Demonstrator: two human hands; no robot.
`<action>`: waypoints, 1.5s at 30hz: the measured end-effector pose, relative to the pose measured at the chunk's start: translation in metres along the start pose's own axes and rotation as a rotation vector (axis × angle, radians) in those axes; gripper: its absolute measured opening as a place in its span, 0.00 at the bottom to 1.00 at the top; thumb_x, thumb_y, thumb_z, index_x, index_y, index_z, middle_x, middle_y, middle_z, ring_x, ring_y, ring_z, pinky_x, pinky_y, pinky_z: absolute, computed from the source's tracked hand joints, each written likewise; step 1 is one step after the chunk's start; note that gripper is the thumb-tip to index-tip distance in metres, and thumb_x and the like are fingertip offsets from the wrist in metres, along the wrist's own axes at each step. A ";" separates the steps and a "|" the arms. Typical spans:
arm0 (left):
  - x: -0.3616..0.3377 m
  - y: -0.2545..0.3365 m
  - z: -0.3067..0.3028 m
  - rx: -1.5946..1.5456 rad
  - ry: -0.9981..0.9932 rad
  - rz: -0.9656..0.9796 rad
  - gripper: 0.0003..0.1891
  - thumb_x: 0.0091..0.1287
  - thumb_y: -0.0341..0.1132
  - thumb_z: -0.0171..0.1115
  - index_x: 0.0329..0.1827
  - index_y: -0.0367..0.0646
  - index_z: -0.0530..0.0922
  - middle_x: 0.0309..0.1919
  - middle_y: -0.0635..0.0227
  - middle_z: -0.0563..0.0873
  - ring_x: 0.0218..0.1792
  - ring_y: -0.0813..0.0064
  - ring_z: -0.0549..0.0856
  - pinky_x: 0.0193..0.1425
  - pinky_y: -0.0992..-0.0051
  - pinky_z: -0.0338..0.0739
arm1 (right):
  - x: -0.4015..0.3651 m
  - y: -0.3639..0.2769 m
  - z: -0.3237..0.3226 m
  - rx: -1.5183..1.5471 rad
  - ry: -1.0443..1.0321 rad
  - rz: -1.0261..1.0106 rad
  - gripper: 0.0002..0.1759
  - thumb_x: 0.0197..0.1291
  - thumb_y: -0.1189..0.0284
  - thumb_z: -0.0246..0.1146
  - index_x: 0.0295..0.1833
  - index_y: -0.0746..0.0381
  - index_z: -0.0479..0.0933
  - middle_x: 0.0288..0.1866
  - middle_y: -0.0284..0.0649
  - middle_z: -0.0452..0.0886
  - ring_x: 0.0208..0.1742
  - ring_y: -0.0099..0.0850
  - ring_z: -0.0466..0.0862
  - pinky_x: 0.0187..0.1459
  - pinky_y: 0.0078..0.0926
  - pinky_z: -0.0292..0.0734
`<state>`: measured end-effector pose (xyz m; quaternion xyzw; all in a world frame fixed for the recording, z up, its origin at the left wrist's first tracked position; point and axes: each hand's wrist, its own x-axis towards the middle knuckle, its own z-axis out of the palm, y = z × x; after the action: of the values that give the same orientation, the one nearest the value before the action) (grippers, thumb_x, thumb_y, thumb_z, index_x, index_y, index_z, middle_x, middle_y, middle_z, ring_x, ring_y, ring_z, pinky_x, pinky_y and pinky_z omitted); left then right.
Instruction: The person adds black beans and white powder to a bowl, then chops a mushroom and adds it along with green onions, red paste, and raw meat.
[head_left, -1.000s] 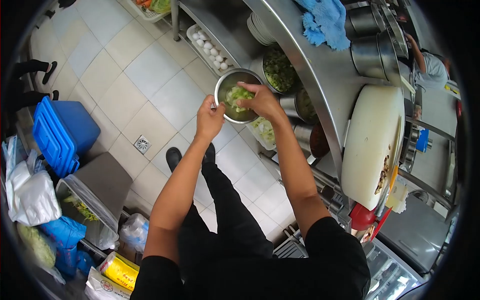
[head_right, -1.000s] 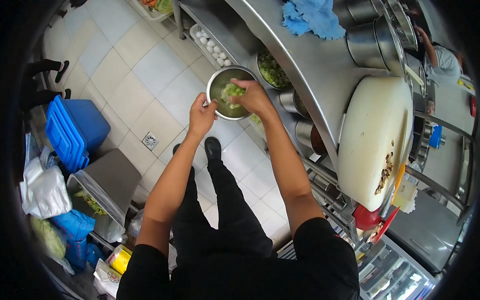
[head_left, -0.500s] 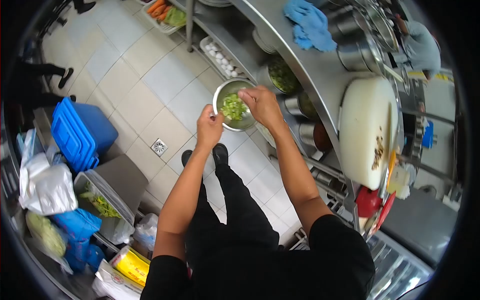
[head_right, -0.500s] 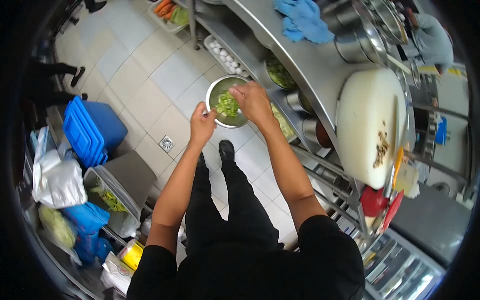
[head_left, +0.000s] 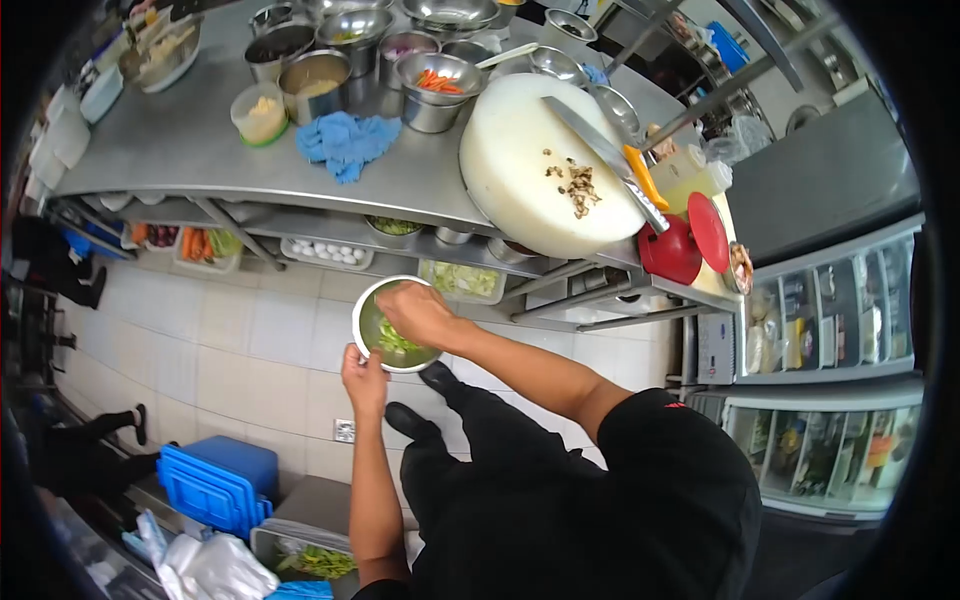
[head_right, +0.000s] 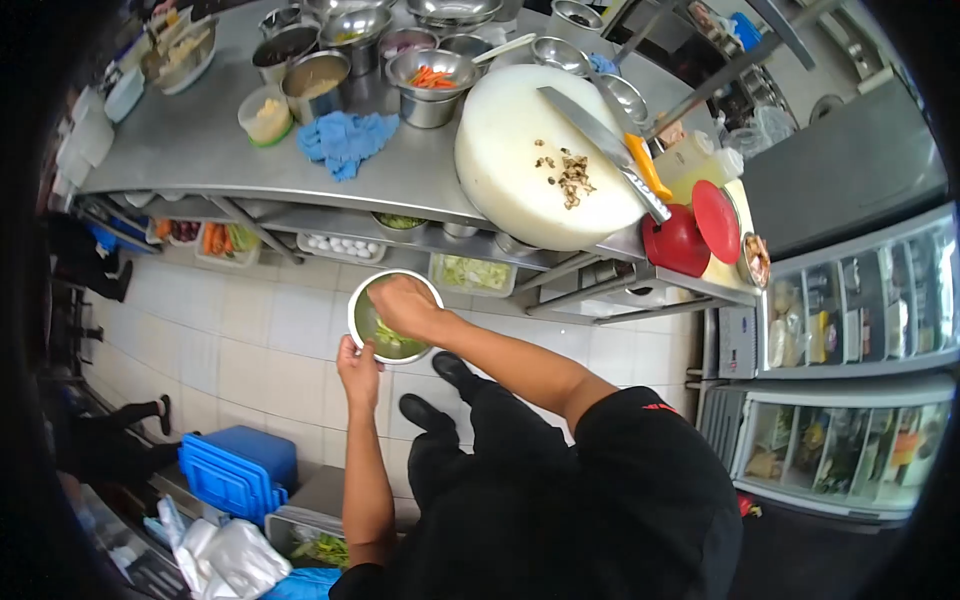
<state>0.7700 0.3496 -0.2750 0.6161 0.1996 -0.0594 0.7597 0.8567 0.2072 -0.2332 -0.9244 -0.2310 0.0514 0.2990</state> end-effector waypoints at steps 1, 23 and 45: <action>-0.007 0.009 0.004 0.014 -0.028 0.000 0.03 0.67 0.26 0.55 0.34 0.42 0.71 0.27 0.71 0.79 0.18 0.86 0.73 0.19 0.84 0.68 | -0.009 -0.006 -0.008 -0.046 0.238 -0.226 0.10 0.58 0.72 0.58 0.43 0.64 0.78 0.39 0.54 0.77 0.40 0.54 0.79 0.42 0.48 0.74; 0.020 0.196 0.181 0.073 -0.391 0.129 0.02 0.66 0.28 0.56 0.35 0.40 0.73 0.24 0.72 0.78 0.18 0.88 0.72 0.18 0.85 0.64 | -0.067 0.006 -0.262 0.185 0.818 -0.135 0.07 0.54 0.80 0.62 0.40 0.68 0.79 0.40 0.46 0.82 0.40 0.47 0.82 0.44 0.38 0.78; 0.166 0.192 0.299 0.156 -0.471 0.198 0.21 0.69 0.47 0.58 0.34 0.33 0.76 0.23 0.63 0.81 0.21 0.77 0.81 0.26 0.79 0.76 | -0.107 0.133 -0.317 -0.642 0.401 0.650 0.10 0.59 0.76 0.52 0.45 0.65 0.74 0.32 0.53 0.80 0.32 0.49 0.83 0.34 0.45 0.78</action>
<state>1.0553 0.1335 -0.1142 0.6587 -0.0490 -0.1417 0.7373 0.8881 -0.1042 -0.0558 -0.9857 0.1268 -0.1106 0.0062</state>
